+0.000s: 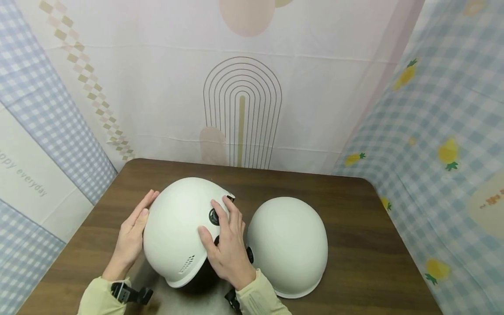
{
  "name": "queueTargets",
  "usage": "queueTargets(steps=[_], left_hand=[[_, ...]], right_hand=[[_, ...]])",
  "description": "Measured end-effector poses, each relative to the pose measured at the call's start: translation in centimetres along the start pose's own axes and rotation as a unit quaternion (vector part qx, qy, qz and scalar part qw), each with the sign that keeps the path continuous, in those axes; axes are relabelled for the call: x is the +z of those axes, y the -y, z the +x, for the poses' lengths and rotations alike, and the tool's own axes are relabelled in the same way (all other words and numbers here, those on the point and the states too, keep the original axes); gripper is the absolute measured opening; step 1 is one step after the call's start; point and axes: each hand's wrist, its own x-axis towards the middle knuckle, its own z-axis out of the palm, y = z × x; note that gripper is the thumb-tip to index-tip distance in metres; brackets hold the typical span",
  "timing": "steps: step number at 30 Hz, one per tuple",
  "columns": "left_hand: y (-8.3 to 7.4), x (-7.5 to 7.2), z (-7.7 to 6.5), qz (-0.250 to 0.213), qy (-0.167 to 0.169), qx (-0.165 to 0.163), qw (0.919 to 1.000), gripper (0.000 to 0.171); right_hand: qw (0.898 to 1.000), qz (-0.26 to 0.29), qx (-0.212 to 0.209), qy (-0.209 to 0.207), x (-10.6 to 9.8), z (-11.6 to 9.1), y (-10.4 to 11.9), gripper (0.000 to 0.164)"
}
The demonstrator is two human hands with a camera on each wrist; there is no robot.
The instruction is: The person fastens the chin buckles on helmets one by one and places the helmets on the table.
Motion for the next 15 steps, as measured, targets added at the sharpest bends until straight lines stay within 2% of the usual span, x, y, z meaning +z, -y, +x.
queueTargets(steps=[3,10,15], left_hand=[[0.0,0.2,-0.2,-0.008,-0.003,-0.008,0.9999,0.042],[0.3,0.6,-0.6,0.007,0.002,-0.038,0.9992,0.044],[0.4,0.7,-1.0,0.013,0.001,-0.051,0.9986,0.044]], right_hand=[[1.0,-0.005,-0.004,0.002,-0.1,0.0,0.0,0.057],[0.999,-0.04,-0.024,0.001,-0.8,0.6,0.5,0.056],[0.997,-0.07,-0.016,0.023,-1.4,1.2,1.3,0.058]])
